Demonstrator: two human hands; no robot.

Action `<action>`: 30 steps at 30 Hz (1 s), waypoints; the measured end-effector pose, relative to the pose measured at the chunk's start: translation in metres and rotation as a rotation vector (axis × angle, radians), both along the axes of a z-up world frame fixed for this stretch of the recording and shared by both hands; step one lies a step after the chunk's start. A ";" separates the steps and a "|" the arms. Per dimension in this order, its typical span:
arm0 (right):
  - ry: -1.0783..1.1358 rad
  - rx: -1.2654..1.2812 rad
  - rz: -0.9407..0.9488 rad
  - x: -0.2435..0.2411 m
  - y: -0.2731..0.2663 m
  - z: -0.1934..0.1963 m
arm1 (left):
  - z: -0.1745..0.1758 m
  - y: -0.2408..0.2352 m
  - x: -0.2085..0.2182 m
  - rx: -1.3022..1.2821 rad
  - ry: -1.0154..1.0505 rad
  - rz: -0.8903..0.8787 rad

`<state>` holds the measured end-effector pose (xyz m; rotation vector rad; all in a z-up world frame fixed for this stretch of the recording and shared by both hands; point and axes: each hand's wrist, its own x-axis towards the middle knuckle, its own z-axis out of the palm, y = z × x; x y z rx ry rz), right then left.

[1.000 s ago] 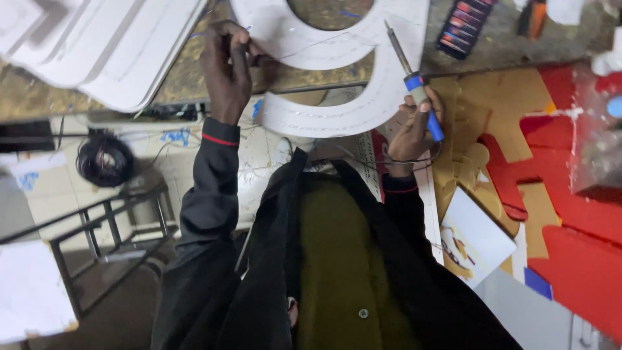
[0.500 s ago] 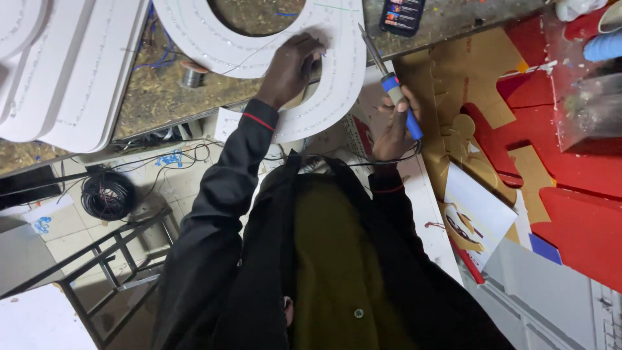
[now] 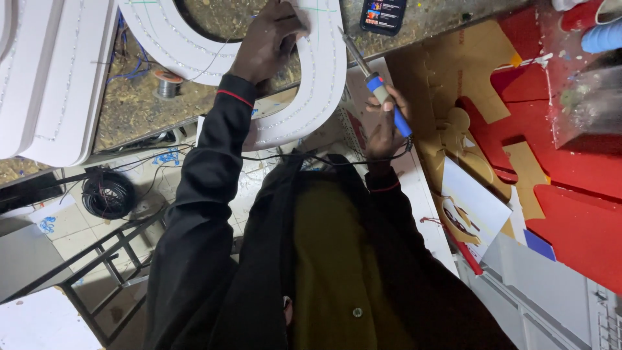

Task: Soldering electrical wires to LED strips attached to circular sign components using a soldering iron and solder wire.

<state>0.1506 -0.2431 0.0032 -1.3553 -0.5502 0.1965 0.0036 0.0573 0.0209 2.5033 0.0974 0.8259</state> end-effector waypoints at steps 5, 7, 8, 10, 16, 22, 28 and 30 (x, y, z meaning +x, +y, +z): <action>-0.011 -0.036 0.059 0.003 0.000 -0.017 | -0.002 0.010 0.005 0.053 0.063 -0.042; -0.041 -0.067 0.087 0.001 0.000 -0.014 | -0.001 0.014 0.009 0.052 0.078 -0.073; -0.028 -0.097 0.085 -0.003 -0.001 -0.009 | -0.004 0.016 0.010 0.047 0.125 -0.063; -0.014 -0.129 0.079 -0.007 -0.001 -0.004 | -0.006 0.021 0.012 0.040 0.174 -0.057; 0.132 -0.142 0.073 -0.018 0.000 0.000 | -0.011 0.032 0.017 0.059 0.159 -0.155; 0.082 -0.225 0.058 -0.025 0.003 0.010 | -0.009 0.038 0.022 0.066 0.246 -0.149; 0.050 -0.229 0.055 -0.031 0.005 0.010 | -0.020 0.044 0.024 0.008 0.221 -0.194; 0.047 -0.227 0.070 -0.033 0.006 0.012 | -0.030 0.049 0.026 0.152 0.221 -0.159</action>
